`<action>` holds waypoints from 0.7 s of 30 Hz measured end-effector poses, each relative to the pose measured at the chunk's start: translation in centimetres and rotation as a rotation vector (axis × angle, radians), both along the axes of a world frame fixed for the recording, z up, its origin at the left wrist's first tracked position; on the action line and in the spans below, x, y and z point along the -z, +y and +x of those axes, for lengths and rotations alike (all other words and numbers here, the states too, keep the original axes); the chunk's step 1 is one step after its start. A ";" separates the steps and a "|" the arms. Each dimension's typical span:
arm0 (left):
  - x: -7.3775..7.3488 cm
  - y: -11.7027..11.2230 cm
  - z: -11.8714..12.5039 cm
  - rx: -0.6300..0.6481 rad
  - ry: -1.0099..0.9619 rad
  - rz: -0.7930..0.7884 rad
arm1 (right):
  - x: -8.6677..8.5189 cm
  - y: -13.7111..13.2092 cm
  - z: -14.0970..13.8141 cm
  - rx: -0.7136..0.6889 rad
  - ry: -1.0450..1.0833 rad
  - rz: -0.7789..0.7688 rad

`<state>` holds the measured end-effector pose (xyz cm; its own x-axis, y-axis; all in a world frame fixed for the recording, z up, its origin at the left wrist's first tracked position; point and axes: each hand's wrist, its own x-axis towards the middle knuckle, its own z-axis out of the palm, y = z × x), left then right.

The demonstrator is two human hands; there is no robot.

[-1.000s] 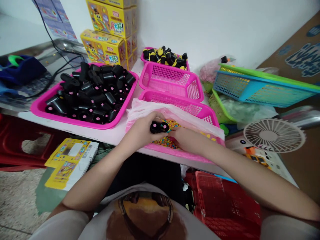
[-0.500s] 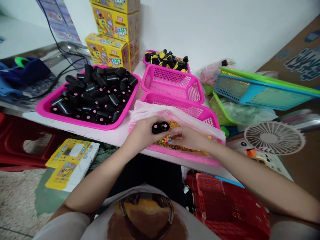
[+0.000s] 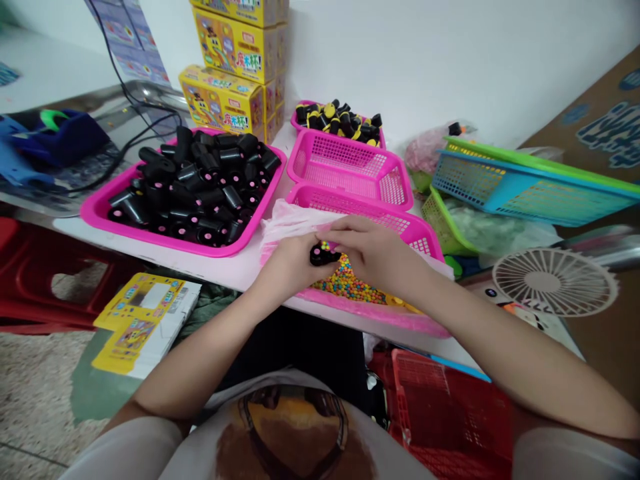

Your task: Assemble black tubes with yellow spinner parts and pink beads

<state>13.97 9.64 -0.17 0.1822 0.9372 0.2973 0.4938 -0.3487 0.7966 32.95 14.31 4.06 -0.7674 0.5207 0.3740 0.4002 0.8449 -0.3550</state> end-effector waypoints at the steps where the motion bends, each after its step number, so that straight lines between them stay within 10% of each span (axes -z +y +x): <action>1: 0.0 0.0 0.0 -0.005 -0.004 0.012 | 0.3 0.0 -0.2 -0.027 0.004 0.077; 10: -0.4 0.0 0.1 -0.044 0.057 -0.011 | -1.1 -1.2 -0.6 -0.158 -0.138 0.558; 21: -0.3 0.1 0.0 0.001 0.029 -0.009 | -0.5 0.8 -0.1 -0.285 0.095 0.019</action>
<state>13.97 9.76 0.08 0.1912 0.9398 0.2834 0.5164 -0.3418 0.7852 32.87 15.09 4.51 -0.8428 0.2819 0.4585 0.1122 0.9252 -0.3626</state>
